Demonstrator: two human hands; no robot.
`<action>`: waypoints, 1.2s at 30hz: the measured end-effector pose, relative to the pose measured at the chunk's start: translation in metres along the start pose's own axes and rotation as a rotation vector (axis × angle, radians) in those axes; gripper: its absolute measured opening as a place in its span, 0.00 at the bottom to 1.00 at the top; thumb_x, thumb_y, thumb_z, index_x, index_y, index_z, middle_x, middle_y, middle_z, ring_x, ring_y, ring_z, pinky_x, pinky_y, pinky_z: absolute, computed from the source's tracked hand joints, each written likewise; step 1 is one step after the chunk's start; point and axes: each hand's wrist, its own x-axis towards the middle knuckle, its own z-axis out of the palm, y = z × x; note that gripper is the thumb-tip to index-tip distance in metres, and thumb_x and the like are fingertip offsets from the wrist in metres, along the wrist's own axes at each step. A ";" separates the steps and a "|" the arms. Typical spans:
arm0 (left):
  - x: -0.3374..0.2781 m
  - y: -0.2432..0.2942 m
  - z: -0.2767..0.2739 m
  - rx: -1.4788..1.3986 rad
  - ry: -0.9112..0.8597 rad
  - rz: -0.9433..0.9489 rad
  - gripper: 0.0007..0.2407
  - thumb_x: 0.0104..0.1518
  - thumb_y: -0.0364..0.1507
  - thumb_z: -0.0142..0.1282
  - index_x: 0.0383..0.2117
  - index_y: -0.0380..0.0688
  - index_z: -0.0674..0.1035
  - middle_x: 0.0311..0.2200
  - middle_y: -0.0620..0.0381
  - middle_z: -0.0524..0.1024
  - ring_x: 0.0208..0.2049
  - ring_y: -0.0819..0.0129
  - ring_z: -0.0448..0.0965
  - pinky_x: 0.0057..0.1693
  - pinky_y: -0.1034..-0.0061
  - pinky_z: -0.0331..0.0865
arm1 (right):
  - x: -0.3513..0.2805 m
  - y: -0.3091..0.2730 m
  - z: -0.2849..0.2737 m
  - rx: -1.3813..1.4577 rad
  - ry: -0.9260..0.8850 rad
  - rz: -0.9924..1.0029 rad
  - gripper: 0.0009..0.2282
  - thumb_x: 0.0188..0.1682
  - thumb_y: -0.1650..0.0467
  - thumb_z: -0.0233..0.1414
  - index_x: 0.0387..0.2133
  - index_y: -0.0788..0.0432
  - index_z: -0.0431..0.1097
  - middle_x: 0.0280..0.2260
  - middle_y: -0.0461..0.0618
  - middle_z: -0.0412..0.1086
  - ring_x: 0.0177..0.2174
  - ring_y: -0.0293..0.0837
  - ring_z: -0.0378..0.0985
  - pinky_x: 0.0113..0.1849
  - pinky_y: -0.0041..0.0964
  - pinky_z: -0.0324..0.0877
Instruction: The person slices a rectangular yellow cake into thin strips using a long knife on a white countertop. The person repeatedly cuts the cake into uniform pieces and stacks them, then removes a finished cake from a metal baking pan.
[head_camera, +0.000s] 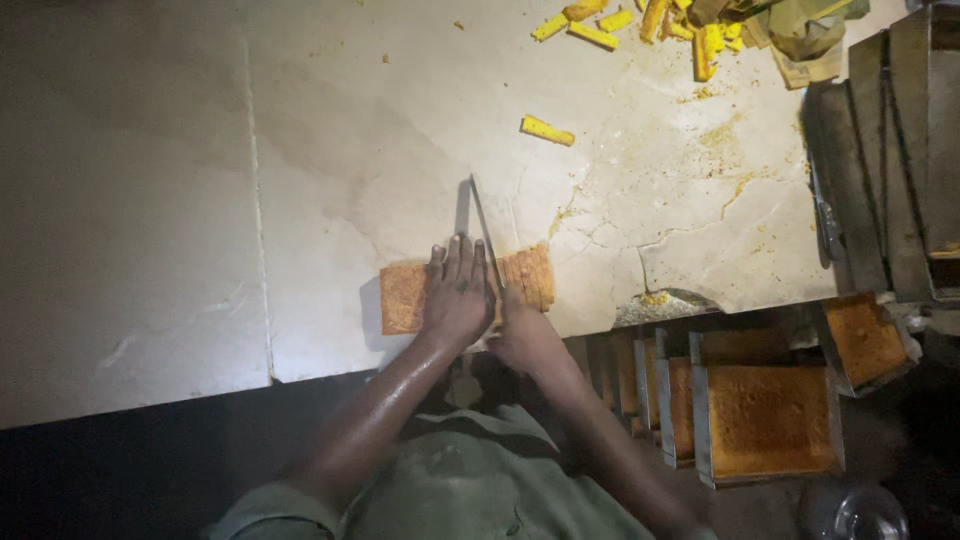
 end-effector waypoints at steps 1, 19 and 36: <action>-0.001 0.000 -0.001 -0.019 -0.010 -0.008 0.27 0.65 0.41 0.33 0.64 0.30 0.57 0.66 0.32 0.56 0.69 0.40 0.48 0.69 0.41 0.32 | -0.003 -0.004 -0.003 0.018 -0.011 -0.016 0.31 0.41 0.66 0.63 0.55 0.65 0.57 0.39 0.66 0.77 0.40 0.62 0.82 0.43 0.53 0.76; -0.007 -0.010 -0.014 -0.087 -0.010 -0.014 0.27 0.65 0.39 0.40 0.64 0.27 0.59 0.65 0.29 0.57 0.69 0.37 0.51 0.70 0.42 0.35 | -0.003 -0.013 0.003 0.035 0.076 -0.089 0.32 0.39 0.71 0.59 0.55 0.69 0.51 0.34 0.69 0.76 0.36 0.68 0.79 0.38 0.59 0.73; -0.011 -0.016 -0.017 -0.066 -0.075 -0.048 0.27 0.67 0.37 0.36 0.67 0.28 0.58 0.68 0.31 0.56 0.72 0.41 0.49 0.73 0.45 0.34 | -0.003 -0.035 -0.003 -0.066 0.000 0.014 0.34 0.39 0.69 0.62 0.59 0.66 0.52 0.38 0.70 0.75 0.39 0.68 0.79 0.42 0.57 0.74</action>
